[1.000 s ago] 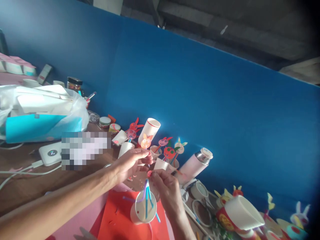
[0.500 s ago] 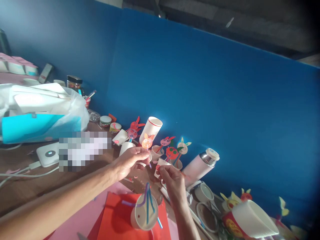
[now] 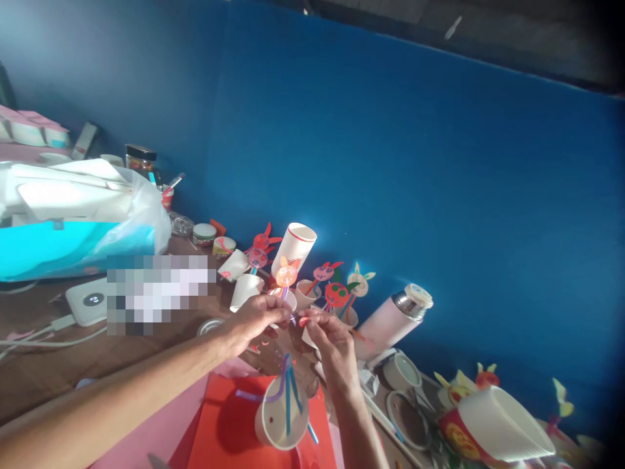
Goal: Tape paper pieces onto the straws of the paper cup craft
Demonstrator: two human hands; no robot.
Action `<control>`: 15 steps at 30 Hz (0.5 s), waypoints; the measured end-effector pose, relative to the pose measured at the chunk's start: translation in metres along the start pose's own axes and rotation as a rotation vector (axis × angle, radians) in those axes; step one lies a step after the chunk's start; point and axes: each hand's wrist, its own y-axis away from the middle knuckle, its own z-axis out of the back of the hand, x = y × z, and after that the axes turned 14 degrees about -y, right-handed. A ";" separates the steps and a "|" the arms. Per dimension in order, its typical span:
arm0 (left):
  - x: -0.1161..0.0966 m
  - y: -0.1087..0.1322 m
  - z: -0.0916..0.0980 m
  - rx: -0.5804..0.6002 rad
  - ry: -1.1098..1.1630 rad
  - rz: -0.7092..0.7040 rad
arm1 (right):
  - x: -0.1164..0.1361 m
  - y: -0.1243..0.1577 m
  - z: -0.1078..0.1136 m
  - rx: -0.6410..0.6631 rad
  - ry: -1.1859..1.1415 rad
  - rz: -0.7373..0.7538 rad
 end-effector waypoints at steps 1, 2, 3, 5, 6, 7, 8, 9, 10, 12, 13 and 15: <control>-0.003 0.002 -0.001 -0.004 -0.019 0.006 | -0.001 0.000 0.001 0.008 0.008 0.005; -0.005 0.003 -0.002 -0.008 -0.039 0.018 | -0.002 0.001 0.001 0.014 0.019 0.009; -0.007 0.004 -0.003 -0.012 -0.056 0.033 | -0.004 0.001 0.002 0.018 0.034 0.012; -0.009 0.006 -0.004 -0.025 -0.089 0.060 | -0.006 0.001 0.003 0.021 0.069 0.021; -0.009 0.007 -0.005 -0.030 -0.101 0.065 | -0.006 0.002 0.003 0.025 0.088 0.027; -0.009 0.007 -0.006 -0.034 -0.108 0.066 | -0.006 0.002 0.003 0.030 0.109 0.034; -0.008 0.007 -0.006 -0.037 -0.112 0.067 | -0.005 0.002 0.002 0.035 0.131 0.041; -0.007 0.007 -0.007 -0.037 -0.115 0.069 | -0.004 0.003 0.001 0.039 0.153 0.047; -0.005 0.007 -0.007 -0.036 -0.112 0.066 | -0.002 0.003 0.000 0.041 0.175 0.052; -0.003 0.006 -0.008 -0.028 -0.093 0.037 | 0.001 0.005 -0.002 0.043 0.215 0.064; -0.002 0.006 -0.009 -0.022 -0.082 0.023 | 0.002 0.005 -0.003 0.042 0.232 0.071; -0.001 0.005 -0.009 -0.007 -0.064 0.008 | 0.003 0.005 -0.005 0.039 0.259 0.081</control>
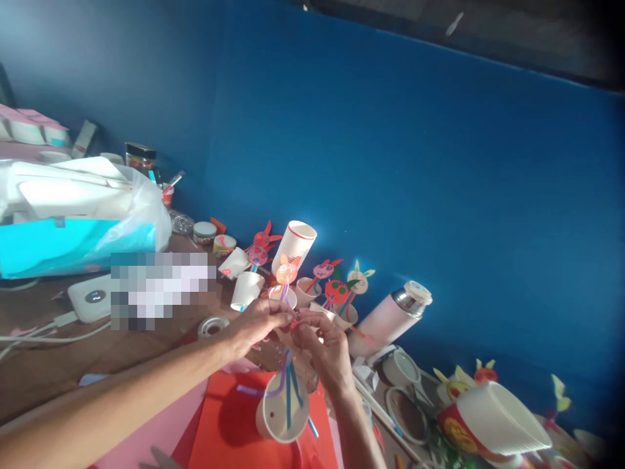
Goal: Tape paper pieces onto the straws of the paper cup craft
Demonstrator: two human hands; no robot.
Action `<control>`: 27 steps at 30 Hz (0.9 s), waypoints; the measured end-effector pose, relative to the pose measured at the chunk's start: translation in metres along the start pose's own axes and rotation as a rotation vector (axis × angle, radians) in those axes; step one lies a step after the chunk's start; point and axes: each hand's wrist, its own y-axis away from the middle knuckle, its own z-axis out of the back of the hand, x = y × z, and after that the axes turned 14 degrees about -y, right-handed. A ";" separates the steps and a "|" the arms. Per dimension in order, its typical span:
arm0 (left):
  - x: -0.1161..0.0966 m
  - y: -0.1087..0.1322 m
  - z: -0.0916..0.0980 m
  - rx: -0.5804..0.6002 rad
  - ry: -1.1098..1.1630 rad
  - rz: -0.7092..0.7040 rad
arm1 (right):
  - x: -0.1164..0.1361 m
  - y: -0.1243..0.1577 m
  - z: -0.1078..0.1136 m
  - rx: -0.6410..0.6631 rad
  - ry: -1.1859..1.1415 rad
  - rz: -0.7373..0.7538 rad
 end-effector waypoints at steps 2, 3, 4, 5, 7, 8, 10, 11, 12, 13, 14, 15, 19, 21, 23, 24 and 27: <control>0.000 0.000 0.000 0.013 0.003 -0.003 | -0.001 0.000 -0.001 -0.002 0.021 -0.003; 0.000 0.000 0.000 0.018 -0.002 -0.007 | -0.002 0.000 -0.001 -0.004 0.029 -0.006; 0.001 0.000 0.000 0.023 -0.007 -0.010 | -0.003 0.000 -0.001 -0.007 0.035 -0.008; 0.002 -0.001 0.000 0.024 -0.013 -0.013 | -0.004 0.000 -0.001 -0.012 0.040 -0.008; 0.004 -0.001 0.000 0.032 -0.018 -0.021 | -0.006 0.000 0.000 -0.026 0.048 -0.003; 0.005 -0.002 0.000 0.040 -0.017 -0.027 | -0.007 0.000 0.000 -0.035 0.054 0.000; 0.007 -0.002 0.000 0.042 -0.051 -0.043 | -0.009 0.000 0.001 -0.047 0.067 0.004; 0.008 -0.002 0.000 0.032 -0.095 -0.051 | -0.009 0.000 0.001 -0.050 0.075 0.005; 0.007 -0.002 0.001 0.020 -0.149 -0.060 | -0.010 -0.001 0.001 -0.050 0.082 0.005; 0.007 -0.001 0.001 0.007 -0.204 -0.072 | -0.010 -0.001 0.001 -0.050 0.088 0.005; 0.005 -0.001 0.001 -0.004 -0.252 -0.087 | -0.009 -0.001 0.001 -0.051 0.093 0.004; 0.004 0.000 0.001 -0.009 -0.284 -0.104 | -0.009 -0.001 0.001 -0.053 0.098 0.003; 0.000 0.001 0.002 -0.010 -0.312 -0.117 | -0.007 -0.001 0.001 -0.060 0.103 -0.009; -0.001 0.001 0.003 -0.017 -0.339 -0.137 | -0.007 0.000 0.000 -0.062 0.098 -0.022; -0.001 0.002 0.004 -0.031 -0.382 -0.173 | -0.009 0.000 0.000 -0.070 0.087 -0.042; -0.002 0.002 0.005 -0.035 -0.406 -0.188 | -0.009 0.000 0.000 -0.077 0.081 -0.054; 0.000 0.001 0.007 -0.063 -0.451 -0.196 | -0.010 -0.001 0.002 -0.107 0.060 -0.085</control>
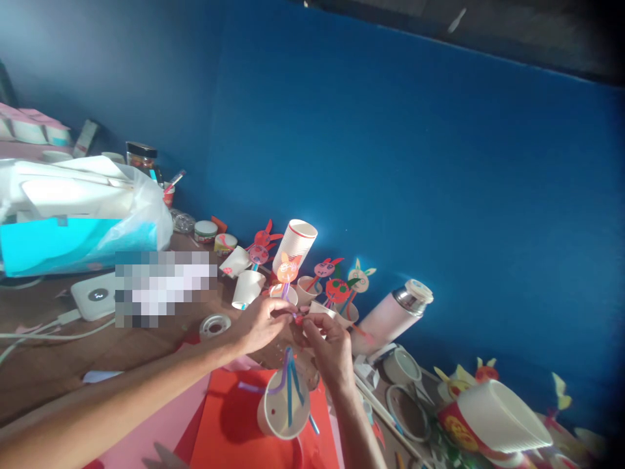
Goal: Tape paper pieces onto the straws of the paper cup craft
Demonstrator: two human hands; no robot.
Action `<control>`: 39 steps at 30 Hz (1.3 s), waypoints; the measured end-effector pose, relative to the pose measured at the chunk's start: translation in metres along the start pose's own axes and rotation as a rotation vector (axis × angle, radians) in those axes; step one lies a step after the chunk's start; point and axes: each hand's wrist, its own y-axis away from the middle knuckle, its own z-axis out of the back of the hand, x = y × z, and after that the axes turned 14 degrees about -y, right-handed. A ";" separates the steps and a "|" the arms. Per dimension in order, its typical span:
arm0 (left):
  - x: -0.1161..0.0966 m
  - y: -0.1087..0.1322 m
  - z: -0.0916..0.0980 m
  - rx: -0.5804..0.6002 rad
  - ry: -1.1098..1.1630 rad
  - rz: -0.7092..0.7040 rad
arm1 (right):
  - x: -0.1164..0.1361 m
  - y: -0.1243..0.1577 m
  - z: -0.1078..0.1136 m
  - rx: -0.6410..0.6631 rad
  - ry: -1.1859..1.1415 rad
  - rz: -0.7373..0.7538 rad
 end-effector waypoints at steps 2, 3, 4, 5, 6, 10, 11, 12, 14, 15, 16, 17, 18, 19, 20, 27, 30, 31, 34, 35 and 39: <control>0.002 -0.001 0.000 -0.039 -0.024 0.021 | 0.000 -0.001 0.003 -0.018 -0.017 -0.012; 0.003 -0.001 -0.001 -0.068 -0.031 0.019 | 0.000 -0.002 0.004 -0.022 -0.026 -0.016; 0.004 -0.002 -0.001 -0.094 -0.036 0.004 | 0.001 -0.003 0.005 -0.021 -0.035 -0.020; 0.003 -0.002 -0.002 -0.116 -0.042 -0.021 | 0.001 -0.004 0.006 -0.016 -0.044 -0.026; 0.002 -0.002 -0.003 -0.129 -0.049 -0.051 | 0.001 -0.004 0.006 -0.010 -0.052 -0.033; -0.003 0.000 -0.005 -0.124 -0.061 -0.083 | 0.000 -0.003 0.005 0.008 -0.080 -0.063; -0.004 0.000 -0.005 -0.124 -0.056 -0.076 | 0.000 -0.002 0.004 0.005 -0.082 -0.068; -0.004 0.000 -0.006 -0.125 -0.050 -0.075 | -0.001 -0.002 0.004 -0.002 -0.080 -0.073; -0.004 0.000 -0.006 -0.133 -0.040 -0.092 | -0.001 -0.001 0.003 -0.018 -0.071 -0.081; -0.004 0.000 -0.006 -0.137 -0.037 -0.107 | -0.002 0.000 0.003 -0.026 -0.066 -0.085; -0.004 0.000 -0.006 -0.139 -0.032 -0.113 | -0.003 0.000 0.002 -0.031 -0.061 -0.088; -0.004 0.000 -0.006 -0.137 -0.023 -0.107 | -0.003 0.000 0.002 -0.034 -0.055 -0.088; -0.004 0.000 -0.007 -0.127 -0.009 -0.086 | -0.004 0.000 0.001 -0.036 -0.050 -0.087; -0.004 0.000 -0.007 -0.108 0.009 -0.053 | -0.005 0.000 0.001 -0.037 -0.043 -0.083; -0.003 0.000 -0.007 -0.084 0.029 -0.014 | -0.005 0.000 0.000 -0.036 -0.035 -0.076; -0.001 -0.001 -0.008 -0.030 0.095 0.093 | 0.000 0.002 -0.005 -0.009 0.028 -0.021; -0.001 -0.001 -0.009 -0.012 0.235 0.155 | 0.000 0.003 -0.004 0.002 0.034 -0.026; 0.000 -0.002 -0.010 0.004 0.292 0.183 | -0.001 0.002 -0.003 0.004 0.034 -0.027; 0.008 -0.003 -0.016 0.054 0.431 0.257 | -0.006 0.000 0.001 -0.013 0.034 -0.025; 0.012 -0.003 -0.018 0.073 0.467 0.275 | -0.009 -0.001 0.002 -0.024 0.033 -0.021; 0.030 -0.004 -0.032 0.128 0.622 0.380 | -0.016 -0.004 0.006 -0.066 0.034 0.005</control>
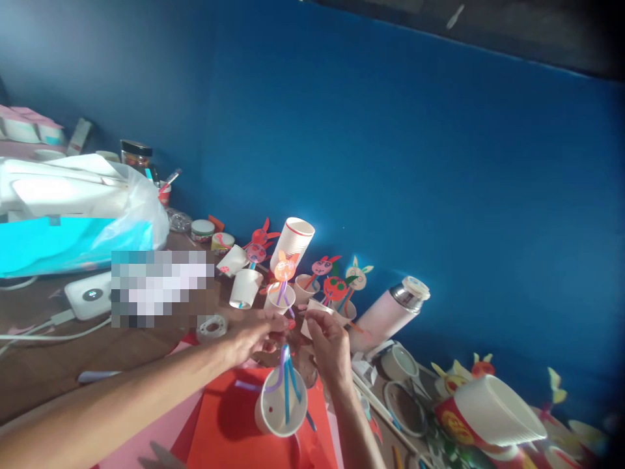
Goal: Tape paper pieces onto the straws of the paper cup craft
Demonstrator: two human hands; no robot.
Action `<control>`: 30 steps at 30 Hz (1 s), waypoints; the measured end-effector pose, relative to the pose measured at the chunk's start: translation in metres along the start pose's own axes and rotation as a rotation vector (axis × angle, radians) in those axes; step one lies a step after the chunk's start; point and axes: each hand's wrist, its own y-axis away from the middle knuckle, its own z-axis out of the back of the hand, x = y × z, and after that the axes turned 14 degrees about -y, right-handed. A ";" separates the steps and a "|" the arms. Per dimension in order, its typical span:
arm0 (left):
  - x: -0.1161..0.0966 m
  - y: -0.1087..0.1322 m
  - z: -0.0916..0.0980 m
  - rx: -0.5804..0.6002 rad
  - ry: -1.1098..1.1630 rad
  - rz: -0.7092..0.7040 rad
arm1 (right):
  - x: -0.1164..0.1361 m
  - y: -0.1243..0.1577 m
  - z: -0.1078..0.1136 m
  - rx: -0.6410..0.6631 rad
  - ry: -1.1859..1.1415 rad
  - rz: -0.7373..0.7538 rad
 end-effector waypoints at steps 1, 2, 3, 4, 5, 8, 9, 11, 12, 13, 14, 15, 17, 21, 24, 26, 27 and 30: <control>0.005 -0.003 -0.001 -0.005 0.027 0.030 | -0.001 0.000 0.000 -0.003 0.001 0.005; 0.010 -0.006 -0.001 -0.014 0.051 0.057 | -0.001 0.000 0.000 -0.005 0.003 0.008; 0.014 -0.009 -0.002 -0.024 0.078 0.075 | -0.001 -0.001 0.001 -0.006 0.005 0.009; 0.018 -0.013 -0.003 -0.026 0.108 0.082 | -0.001 -0.001 0.000 -0.008 0.007 0.010; 0.022 -0.016 -0.004 -0.029 0.138 0.080 | -0.002 -0.001 0.000 -0.008 0.007 0.010; 0.032 -0.025 -0.005 -0.036 0.229 0.050 | -0.005 -0.002 -0.001 -0.010 0.005 0.015; 0.034 -0.028 -0.006 -0.038 0.257 0.038 | -0.007 -0.003 -0.001 -0.010 0.005 0.018; 0.038 -0.031 -0.006 -0.041 0.307 0.018 | -0.010 -0.003 -0.002 -0.010 0.006 0.023; 0.039 -0.033 -0.007 -0.043 0.329 0.012 | -0.011 -0.003 -0.003 -0.009 0.007 0.025; 0.040 -0.033 -0.008 -0.044 0.347 0.008 | -0.012 -0.003 -0.003 -0.007 0.010 0.026; 0.040 -0.034 -0.008 -0.046 0.362 0.006 | -0.013 -0.003 -0.004 -0.004 0.013 0.027; 0.040 -0.034 -0.009 -0.049 0.374 0.007 | -0.013 -0.003 -0.004 0.001 0.016 0.029; 0.039 -0.033 -0.011 -0.058 0.390 0.010 | -0.014 -0.003 -0.004 0.015 0.025 0.034; 0.036 -0.033 -0.014 -0.077 0.400 0.021 | -0.014 -0.002 -0.004 0.043 0.035 0.045; 0.034 -0.033 -0.015 -0.085 0.402 0.032 | -0.015 -0.002 -0.005 0.049 0.042 0.050; 0.034 -0.033 -0.015 -0.081 0.405 0.032 | -0.015 -0.001 -0.005 0.047 0.050 0.055; 0.034 -0.033 -0.015 -0.077 0.408 0.029 | -0.015 -0.001 -0.005 0.046 0.053 0.058; 0.038 -0.035 -0.014 -0.066 0.417 0.012 | -0.016 0.000 -0.004 0.041 0.060 0.059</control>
